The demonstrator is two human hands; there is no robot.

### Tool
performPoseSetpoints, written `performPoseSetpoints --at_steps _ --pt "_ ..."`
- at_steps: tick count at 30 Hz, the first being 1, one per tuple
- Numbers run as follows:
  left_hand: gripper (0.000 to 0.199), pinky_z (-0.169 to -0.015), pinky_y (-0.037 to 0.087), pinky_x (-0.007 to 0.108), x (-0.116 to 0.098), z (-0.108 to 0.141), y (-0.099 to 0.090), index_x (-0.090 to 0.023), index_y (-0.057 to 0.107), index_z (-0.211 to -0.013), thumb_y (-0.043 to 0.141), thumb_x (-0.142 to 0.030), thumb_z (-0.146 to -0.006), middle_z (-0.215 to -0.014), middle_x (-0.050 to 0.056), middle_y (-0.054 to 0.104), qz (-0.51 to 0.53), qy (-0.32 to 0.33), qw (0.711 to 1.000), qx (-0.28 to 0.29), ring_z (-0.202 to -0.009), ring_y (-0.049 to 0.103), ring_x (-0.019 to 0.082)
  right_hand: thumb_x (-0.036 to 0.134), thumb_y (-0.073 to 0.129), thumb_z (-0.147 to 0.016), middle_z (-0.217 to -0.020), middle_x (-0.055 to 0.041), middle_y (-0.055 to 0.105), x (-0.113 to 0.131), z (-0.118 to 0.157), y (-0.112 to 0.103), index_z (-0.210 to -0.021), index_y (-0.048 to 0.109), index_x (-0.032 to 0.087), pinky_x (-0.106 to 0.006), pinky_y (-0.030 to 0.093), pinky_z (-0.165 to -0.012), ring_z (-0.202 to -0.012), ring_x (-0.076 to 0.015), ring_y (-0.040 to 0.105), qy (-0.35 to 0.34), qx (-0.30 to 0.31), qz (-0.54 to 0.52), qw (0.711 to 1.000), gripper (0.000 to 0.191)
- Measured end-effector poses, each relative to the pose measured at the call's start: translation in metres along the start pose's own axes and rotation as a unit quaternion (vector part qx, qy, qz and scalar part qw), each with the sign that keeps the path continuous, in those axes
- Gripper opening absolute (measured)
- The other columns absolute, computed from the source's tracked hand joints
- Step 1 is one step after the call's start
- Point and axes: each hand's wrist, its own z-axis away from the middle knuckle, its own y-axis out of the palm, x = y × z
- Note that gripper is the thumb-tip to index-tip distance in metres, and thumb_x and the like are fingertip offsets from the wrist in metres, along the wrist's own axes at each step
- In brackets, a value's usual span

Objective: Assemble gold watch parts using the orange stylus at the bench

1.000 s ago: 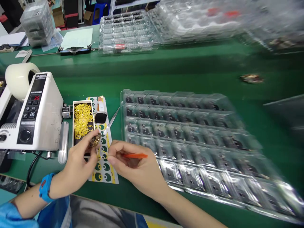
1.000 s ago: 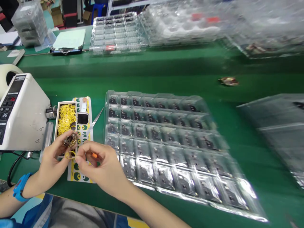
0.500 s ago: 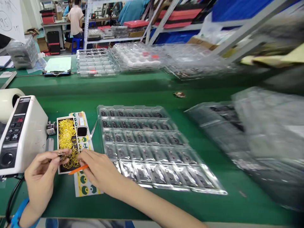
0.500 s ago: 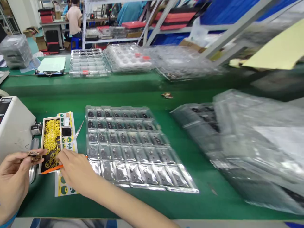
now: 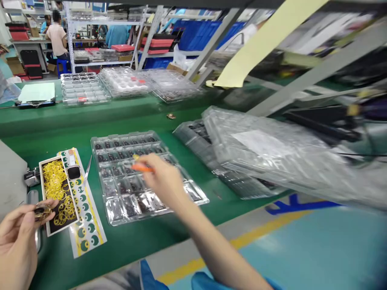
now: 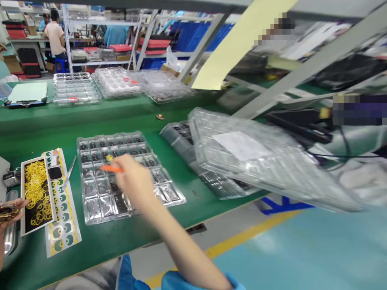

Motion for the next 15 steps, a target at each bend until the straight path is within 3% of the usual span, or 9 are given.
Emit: performPoseSetpoints --at_steps 2,5,9,12,15 --pt "0.009 -0.079 0.063 0.025 0.001 0.001 -0.002 -0.021 0.067 -0.086 0.070 -0.029 -0.086 -0.083 -0.001 0.076 0.001 -0.010 1.000 0.015 -0.086 0.074 0.021 0.019 0.047 -0.089 -0.096 -0.0171 0.068 -0.049 -0.015 -0.015 -0.099 0.068 0.011 -0.033 0.044 -0.066 -0.082 -0.0278 0.066 0.125 -0.013 0.051 0.991 0.024" --pt "0.013 -0.079 0.061 0.019 0.006 -0.001 -0.004 -0.022 0.069 -0.094 0.072 -0.030 -0.084 -0.089 -0.001 0.076 -0.020 -0.042 0.998 0.039 -0.087 0.074 0.019 0.026 0.059 -0.084 -0.081 -0.0168 0.070 -0.097 -0.029 -0.018 -0.086 0.074 0.012 -0.035 0.043 -0.064 -0.078 -0.0321 0.067 0.223 0.034 0.086 0.970 0.020" --pt "0.033 -0.083 0.058 0.016 0.013 -0.007 -0.005 -0.025 0.068 -0.111 0.077 -0.031 -0.080 -0.105 0.000 0.075 -0.055 -0.074 0.992 0.086 -0.091 0.073 0.016 0.028 0.067 -0.079 -0.080 -0.0174 0.070 -0.114 -0.032 0.000 -0.086 0.075 0.012 -0.035 0.043 -0.065 -0.081 -0.0332 0.067 0.261 0.068 0.088 0.959 0.019" --pt "0.033 -0.084 0.059 0.018 0.014 -0.009 -0.005 -0.025 0.067 -0.112 0.076 -0.031 -0.081 -0.105 0.001 0.074 -0.056 -0.069 0.991 0.103 -0.095 0.072 0.017 0.028 0.067 -0.077 -0.074 -0.0154 0.068 -0.118 -0.031 0.009 -0.077 0.071 0.014 -0.035 0.041 -0.062 -0.075 -0.0317 0.065 0.272 0.066 0.062 0.958 0.015" --pt "0.031 -0.082 0.060 0.020 0.013 -0.008 -0.004 -0.025 0.068 -0.109 0.076 -0.030 -0.080 -0.101 0.001 0.075 -0.054 -0.064 0.991 0.106 -0.092 0.072 0.017 0.028 0.068 -0.073 -0.062 -0.0080 0.063 -0.125 -0.033 0.004 -0.061 0.060 0.017 -0.032 0.039 -0.059 -0.064 -0.0240 0.061 0.261 0.058 0.004 0.964 0.018"
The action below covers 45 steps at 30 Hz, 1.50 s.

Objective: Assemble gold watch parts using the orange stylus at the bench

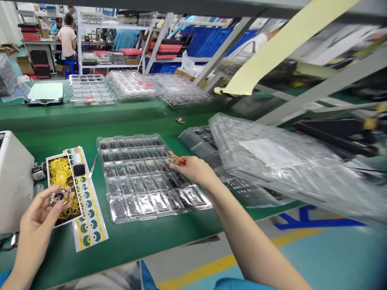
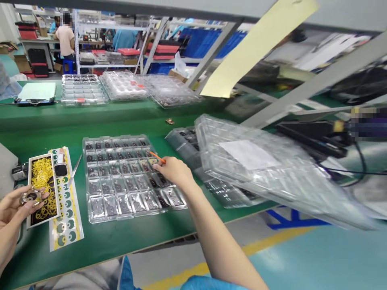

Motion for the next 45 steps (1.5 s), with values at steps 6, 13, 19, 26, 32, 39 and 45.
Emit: performPoseSetpoints --at_steps 6,13,19,26,32,39,45 --pt "0.045 -0.084 0.060 0.027 0.005 -0.001 0.002 -0.025 0.065 -0.121 0.077 -0.032 -0.078 -0.115 0.006 0.071 0.002 -0.008 1.000 0.026 -0.097 0.071 0.021 0.059 0.060 -0.075 -0.065 -0.0026 0.059 0.025 0.020 -0.012 -0.072 0.057 0.019 -0.028 0.044 -0.060 -0.061 -0.0165 0.055 -0.118 0.019 -0.164 0.979 0.040" --pt "0.025 -0.081 0.060 0.030 0.000 -0.002 0.011 -0.021 0.075 -0.102 0.074 -0.032 -0.080 -0.096 0.008 0.076 -0.012 -0.025 0.992 0.126 -0.090 0.071 0.022 0.030 0.067 -0.071 -0.073 -0.0023 0.062 0.108 0.056 0.014 -0.124 0.055 0.014 -0.028 0.042 -0.057 -0.061 -0.0167 0.055 -0.259 0.140 -0.193 0.936 0.057" --pt "0.016 -0.072 0.059 0.030 0.001 -0.001 0.011 -0.019 0.075 -0.089 0.070 -0.033 -0.082 -0.092 0.008 0.074 -0.031 0.001 0.992 0.120 -0.082 0.070 0.021 0.034 0.063 -0.080 -0.072 0.0026 0.055 0.150 0.087 -0.008 -0.121 0.055 0.019 -0.024 0.043 -0.055 -0.058 -0.0109 0.049 -0.374 0.248 -0.311 0.838 0.044" --pt "0.011 -0.086 0.056 0.030 -0.001 0.001 0.009 -0.018 0.071 -0.086 0.069 -0.028 -0.084 -0.097 0.007 0.072 0.038 0.082 0.996 -0.026 -0.092 0.068 0.019 0.022 0.064 -0.078 -0.067 0.0039 0.054 0.187 0.107 0.025 -0.134 0.047 0.017 -0.023 0.040 -0.048 -0.052 -0.0108 0.046 -0.414 0.322 -0.269 0.808 0.059" --pt "0.010 -0.085 0.056 0.028 -0.003 0.001 0.007 -0.017 0.071 -0.085 0.067 -0.026 -0.085 -0.090 0.006 0.065 -0.002 0.115 0.992 -0.057 -0.091 0.065 0.018 0.024 0.067 -0.078 -0.090 -0.0048 0.066 0.209 0.099 0.023 -0.145 0.036 0.014 -0.026 0.052 -0.062 -0.067 -0.0127 0.058 -0.387 0.419 -0.232 0.787 0.074" --pt "0.022 -0.100 0.053 0.037 0.001 -0.001 0.009 -0.019 0.074 -0.099 0.073 -0.023 -0.078 -0.106 0.006 0.057 0.014 0.044 0.998 0.047 -0.105 0.064 0.021 0.025 0.063 -0.082 -0.096 -0.0038 0.064 0.213 0.110 0.009 -0.146 0.034 0.018 -0.030 0.056 -0.083 -0.091 -0.0151 0.064 -0.399 0.481 -0.326 0.709 0.070" --pt "0.009 -0.079 0.056 0.033 0.002 0.000 0.011 -0.018 0.075 -0.085 0.066 -0.017 -0.081 -0.095 0.007 0.060 -0.050 0.099 0.993 0.042 -0.090 0.065 0.020 0.027 0.065 -0.083 -0.142 -0.0118 0.050 0.205 0.118 0.010 -0.148 0.033 0.025 -0.037 0.050 -0.102 -0.122 -0.0218 0.057 -0.385 0.493 -0.341 0.702 0.072"
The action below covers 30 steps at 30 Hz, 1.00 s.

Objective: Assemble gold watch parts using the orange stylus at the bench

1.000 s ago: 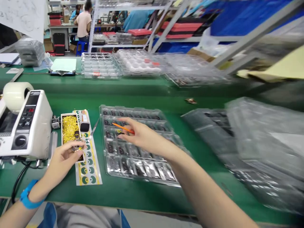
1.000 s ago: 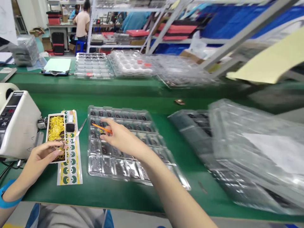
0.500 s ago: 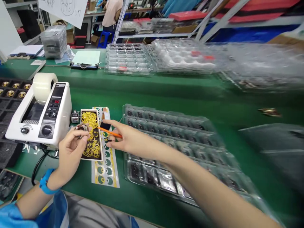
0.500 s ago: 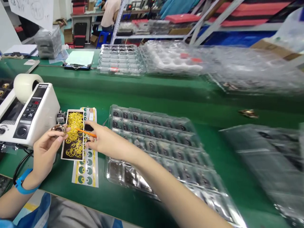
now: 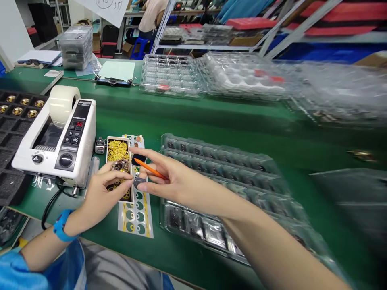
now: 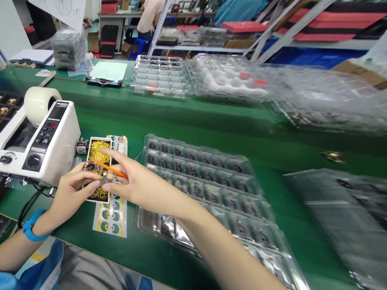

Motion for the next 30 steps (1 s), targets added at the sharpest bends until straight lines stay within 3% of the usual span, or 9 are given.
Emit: performPoseSetpoints --at_steps 4,8,13,15,19,23,26,28,30 --pt "0.010 -0.074 0.051 0.030 -0.002 0.000 0.001 -0.017 0.072 -0.077 0.064 -0.013 -0.081 -0.088 0.005 0.062 -0.031 0.038 0.999 0.003 -0.084 0.063 0.018 0.030 0.066 -0.082 -0.143 -0.0118 0.050 0.003 0.003 0.002 -0.151 0.026 0.023 -0.034 0.053 -0.096 -0.115 -0.0220 0.061 0.046 0.006 0.020 0.999 0.080" --pt "0.010 -0.066 0.048 0.025 -0.003 -0.001 0.002 -0.016 0.072 -0.076 0.063 -0.012 -0.080 -0.085 0.004 0.061 -0.041 0.039 0.998 -0.009 -0.079 0.062 0.016 0.028 0.067 -0.080 -0.128 -0.0120 0.060 0.004 0.003 0.003 -0.154 0.019 0.021 -0.028 0.057 -0.078 -0.094 -0.0176 0.065 0.080 0.013 0.026 0.996 0.088" --pt "0.011 -0.069 0.050 0.025 -0.002 -0.002 0.001 -0.017 0.071 -0.077 0.062 -0.012 -0.082 -0.090 0.005 0.063 -0.065 0.057 0.996 -0.017 -0.082 0.064 0.016 0.029 0.065 -0.079 -0.103 -0.0074 0.065 0.001 0.005 0.004 -0.155 0.018 0.019 -0.023 0.051 -0.056 -0.072 -0.0135 0.059 0.077 0.020 0.039 0.996 0.089" --pt "0.013 -0.073 0.052 0.027 0.002 -0.002 -0.001 -0.017 0.072 -0.081 0.060 -0.014 -0.085 -0.095 0.007 0.065 -0.099 0.057 0.993 -0.026 -0.088 0.064 0.018 0.029 0.065 -0.079 -0.100 -0.0063 0.064 -0.002 0.008 0.002 -0.154 0.020 0.021 -0.022 0.049 -0.054 -0.068 -0.0122 0.056 0.069 0.012 0.051 0.996 0.088" --pt "0.022 -0.098 0.046 0.037 0.008 -0.003 -0.006 -0.019 0.074 -0.101 0.053 -0.018 -0.092 -0.121 0.011 0.064 -0.163 0.064 0.983 -0.048 -0.114 0.059 0.023 0.028 0.066 -0.079 -0.082 -0.0006 0.059 -0.011 0.016 -0.004 -0.152 0.025 0.020 -0.022 0.046 -0.054 -0.065 -0.0110 0.052 0.046 -0.021 0.026 0.998 0.084" --pt "0.016 -0.093 0.049 0.037 0.004 -0.004 -0.006 -0.020 0.075 -0.093 0.059 -0.022 -0.089 -0.115 0.009 0.065 -0.106 0.047 0.991 -0.064 -0.111 0.059 0.023 0.025 0.063 -0.080 -0.068 0.0062 0.045 -0.020 0.025 -0.001 -0.150 0.027 0.018 -0.020 0.038 -0.047 -0.054 -0.0085 0.039 0.021 -0.048 -0.018 0.998 0.079" --pt "0.011 -0.083 0.051 0.035 -0.003 -0.004 -0.001 -0.019 0.076 -0.080 0.068 -0.027 -0.081 -0.098 0.008 0.065 -0.030 -0.045 0.998 0.017 -0.100 0.061 0.024 0.023 0.062 -0.082 -0.071 0.0059 0.046 -0.027 0.032 0.011 -0.150 0.026 0.022 -0.020 0.036 -0.046 -0.053 -0.0080 0.035 -0.013 -0.075 -0.032 0.997 0.077" --pt "0.013 -0.079 0.051 0.036 -0.007 -0.002 0.003 -0.018 0.076 -0.078 0.072 -0.030 -0.076 -0.091 0.007 0.061 0.004 -0.119 0.988 0.102 -0.091 0.061 0.023 0.021 0.059 -0.085 -0.068 0.0066 0.048 -0.032 0.037 0.021 -0.151 0.024 0.025 -0.021 0.036 -0.048 -0.053 -0.0088 0.036 -0.042 -0.095 -0.006 0.995 0.075" --pt "0.014 -0.079 0.049 0.036 -0.010 -0.001 0.006 -0.018 0.076 -0.076 0.072 -0.031 -0.076 -0.088 0.006 0.059 0.009 -0.161 0.976 0.147 -0.088 0.059 0.022 0.019 0.057 -0.087 -0.066 0.0070 0.051 -0.036 0.040 0.029 -0.151 0.023 0.028 -0.022 0.038 -0.050 -0.055 -0.0099 0.042 -0.072 -0.116 0.036 0.990 0.073"
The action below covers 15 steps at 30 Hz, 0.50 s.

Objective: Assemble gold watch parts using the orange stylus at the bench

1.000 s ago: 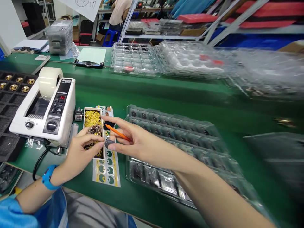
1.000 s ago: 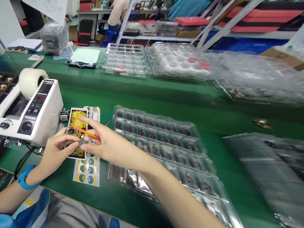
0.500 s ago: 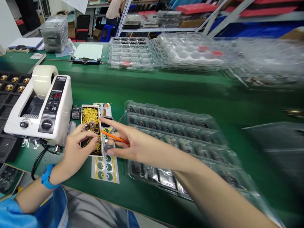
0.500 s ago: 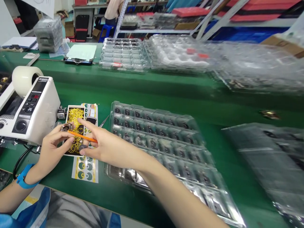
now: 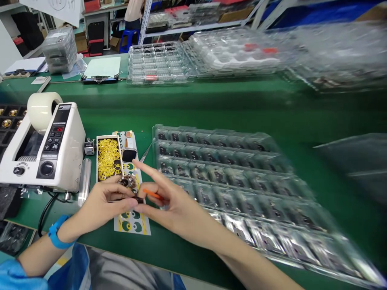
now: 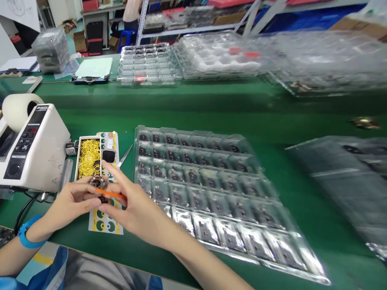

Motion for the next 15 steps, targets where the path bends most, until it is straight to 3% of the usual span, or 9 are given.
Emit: performPoseSetpoints --at_steps 3,5,8,11,13,15 --pt "0.014 -0.086 0.042 0.037 -0.002 0.000 0.000 -0.019 0.072 -0.068 0.068 -0.029 -0.077 -0.075 0.003 0.061 -0.023 -0.016 1.000 -0.002 -0.089 0.055 0.022 0.015 0.053 -0.091 -0.069 0.0056 0.056 -0.003 0.005 0.003 -0.149 0.026 0.029 -0.022 0.043 -0.053 -0.059 -0.0108 0.051 -0.073 -0.041 0.050 0.995 0.065" --pt "0.016 -0.090 0.038 0.036 -0.003 -0.001 -0.002 -0.020 0.070 -0.064 0.068 -0.029 -0.077 -0.066 0.001 0.060 -0.012 -0.037 0.999 -0.005 -0.084 0.053 0.020 0.009 0.047 -0.092 -0.075 0.0024 0.061 -0.003 0.005 0.000 -0.141 0.038 0.028 -0.023 0.045 -0.056 -0.061 -0.0115 0.055 -0.163 -0.085 0.112 0.977 0.053" --pt "0.016 -0.079 0.040 0.030 -0.004 -0.001 -0.005 -0.019 0.070 -0.061 0.072 -0.030 -0.074 -0.063 -0.001 0.060 0.052 -0.095 0.994 0.008 -0.070 0.050 0.015 0.003 0.043 -0.090 -0.084 -0.0033 0.067 -0.005 0.004 -0.006 -0.113 0.058 0.023 -0.024 0.040 -0.049 -0.061 -0.0129 0.052 -0.305 -0.133 0.301 0.894 0.034" --pt "0.016 -0.068 0.041 0.024 -0.005 0.000 -0.005 -0.018 0.071 -0.063 0.076 -0.029 -0.073 -0.062 -0.002 0.060 0.110 -0.124 0.986 0.032 -0.064 0.049 0.011 0.005 0.043 -0.093 -0.083 -0.0047 0.070 -0.008 0.006 -0.005 -0.100 0.061 0.019 -0.026 0.034 -0.043 -0.054 -0.0131 0.044 -0.375 -0.144 0.418 0.815 0.024" --pt "0.013 -0.069 0.044 0.021 -0.004 0.001 -0.004 -0.018 0.074 -0.069 0.075 -0.029 -0.077 -0.070 0.000 0.065 0.136 -0.124 0.982 0.044 -0.067 0.054 0.010 0.006 0.044 -0.095 -0.079 -0.0042 0.070 -0.009 0.010 -0.002 -0.098 0.061 0.016 -0.025 0.038 -0.046 -0.054 -0.0128 0.044 -0.391 -0.158 0.416 0.806 0.021" --pt "0.009 -0.075 0.049 0.020 -0.003 0.001 -0.003 -0.022 0.077 -0.084 0.071 -0.028 -0.083 -0.089 0.001 0.071 0.167 -0.116 0.978 0.052 -0.079 0.061 0.011 0.005 0.046 -0.094 -0.081 -0.0051 0.069 -0.008 0.012 0.002 -0.098 0.061 0.015 -0.024 0.043 -0.051 -0.060 -0.0128 0.051 -0.366 -0.185 0.387 0.826 0.019"
